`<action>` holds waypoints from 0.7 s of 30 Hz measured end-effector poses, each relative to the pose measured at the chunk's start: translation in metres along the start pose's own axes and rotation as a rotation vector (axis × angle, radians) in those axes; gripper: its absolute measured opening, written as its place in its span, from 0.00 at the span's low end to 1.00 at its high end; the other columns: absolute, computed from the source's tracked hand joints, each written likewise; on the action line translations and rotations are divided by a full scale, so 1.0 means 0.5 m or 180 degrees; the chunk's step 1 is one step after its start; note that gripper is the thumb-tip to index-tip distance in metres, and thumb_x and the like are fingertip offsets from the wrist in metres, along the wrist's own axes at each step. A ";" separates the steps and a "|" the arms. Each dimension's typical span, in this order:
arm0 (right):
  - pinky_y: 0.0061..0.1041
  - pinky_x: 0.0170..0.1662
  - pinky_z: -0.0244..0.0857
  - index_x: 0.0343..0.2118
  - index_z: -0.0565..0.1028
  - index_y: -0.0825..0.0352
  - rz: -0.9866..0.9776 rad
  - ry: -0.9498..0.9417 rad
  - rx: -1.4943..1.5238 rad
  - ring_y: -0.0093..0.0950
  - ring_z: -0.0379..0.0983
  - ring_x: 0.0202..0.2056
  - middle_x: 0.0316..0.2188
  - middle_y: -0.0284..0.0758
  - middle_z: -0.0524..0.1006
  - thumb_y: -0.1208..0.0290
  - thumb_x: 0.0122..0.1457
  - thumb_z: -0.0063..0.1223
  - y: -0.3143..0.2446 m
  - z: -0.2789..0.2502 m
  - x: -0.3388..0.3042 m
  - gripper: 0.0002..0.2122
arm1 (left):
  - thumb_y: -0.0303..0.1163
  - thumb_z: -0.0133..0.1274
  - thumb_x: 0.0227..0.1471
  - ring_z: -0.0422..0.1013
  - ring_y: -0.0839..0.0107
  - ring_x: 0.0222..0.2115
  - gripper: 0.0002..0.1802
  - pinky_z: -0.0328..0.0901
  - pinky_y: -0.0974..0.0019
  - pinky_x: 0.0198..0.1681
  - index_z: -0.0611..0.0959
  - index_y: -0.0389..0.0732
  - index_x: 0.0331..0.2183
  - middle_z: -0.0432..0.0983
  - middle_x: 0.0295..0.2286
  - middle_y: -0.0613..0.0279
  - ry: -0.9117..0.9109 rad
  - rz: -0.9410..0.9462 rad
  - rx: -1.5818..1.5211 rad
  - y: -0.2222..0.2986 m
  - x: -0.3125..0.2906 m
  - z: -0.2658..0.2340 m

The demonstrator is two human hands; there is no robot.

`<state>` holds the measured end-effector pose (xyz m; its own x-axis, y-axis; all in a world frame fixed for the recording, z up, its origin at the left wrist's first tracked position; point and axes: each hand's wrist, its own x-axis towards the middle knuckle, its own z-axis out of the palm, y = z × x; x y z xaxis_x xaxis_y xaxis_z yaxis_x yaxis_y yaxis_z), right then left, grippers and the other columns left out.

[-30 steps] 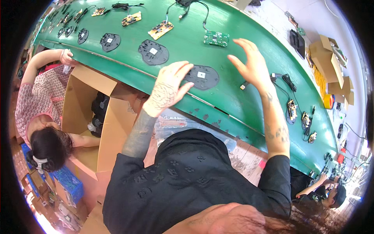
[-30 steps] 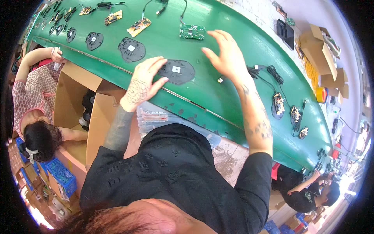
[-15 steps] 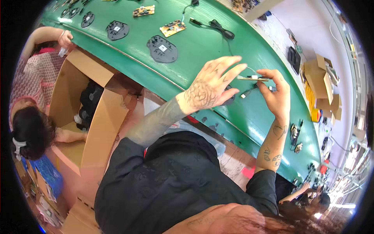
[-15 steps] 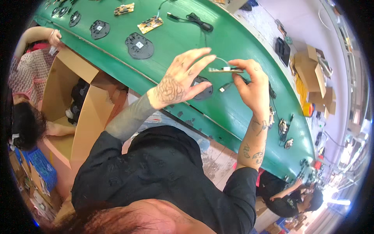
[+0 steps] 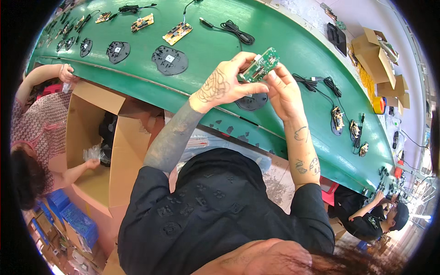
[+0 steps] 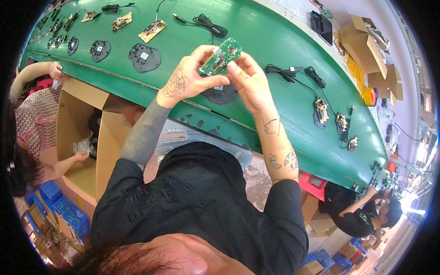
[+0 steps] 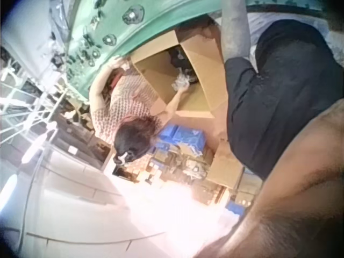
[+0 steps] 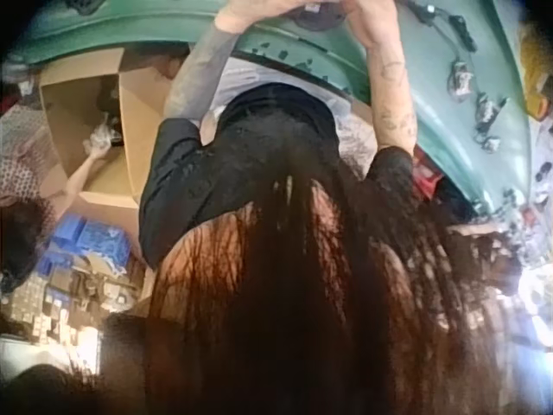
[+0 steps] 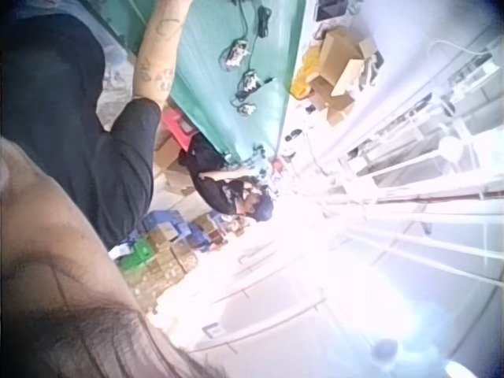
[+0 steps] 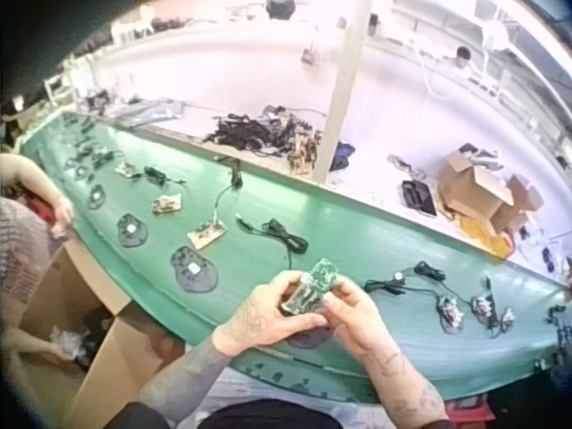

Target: The person repeatedly assembles computer mouse parts by placing circuit boards with attached cables onto mouse base plates on the conveyor belt by hand.

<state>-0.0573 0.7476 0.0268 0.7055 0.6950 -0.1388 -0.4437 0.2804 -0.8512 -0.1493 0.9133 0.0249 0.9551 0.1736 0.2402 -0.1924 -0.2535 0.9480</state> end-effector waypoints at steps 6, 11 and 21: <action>0.28 0.45 0.72 0.50 0.71 0.66 0.0032 -0.0011 -0.0050 0.24 0.76 0.42 0.42 0.33 0.79 0.69 0.66 0.51 -0.007 -0.016 0.001 0.12 | 0.45 0.72 0.39 0.71 0.68 0.25 0.35 0.66 0.64 0.32 0.77 0.41 0.46 0.73 0.23 0.65 -0.0063 0.0705 0.1680 -0.003 -0.011 -0.028; 0.21 0.37 0.69 0.49 0.71 0.69 0.0424 0.0197 -0.1516 0.18 0.73 0.35 0.36 0.31 0.79 0.65 0.67 0.51 -0.003 -0.041 0.003 0.14 | 0.31 0.62 0.51 0.73 0.62 0.28 0.07 0.69 0.62 0.33 0.82 0.39 0.33 0.76 0.26 0.61 0.0055 0.1031 0.1917 -0.044 -0.027 -0.055; 0.33 0.50 0.70 0.54 0.72 0.63 -0.0278 0.0330 -0.3532 0.37 0.76 0.48 0.45 0.47 0.78 0.60 0.53 0.66 0.024 -0.037 0.005 0.27 | 0.30 0.61 0.51 0.73 0.61 0.31 0.07 0.69 0.63 0.34 0.80 0.38 0.28 0.74 0.31 0.59 -0.0100 0.0117 0.1702 -0.062 -0.067 -0.056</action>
<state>-0.0505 0.7406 0.0070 0.7758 0.6286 -0.0539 0.3122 -0.4568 -0.8330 -0.1817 0.9420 -0.0066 0.9578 0.1289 0.2571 -0.0920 -0.7096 0.6986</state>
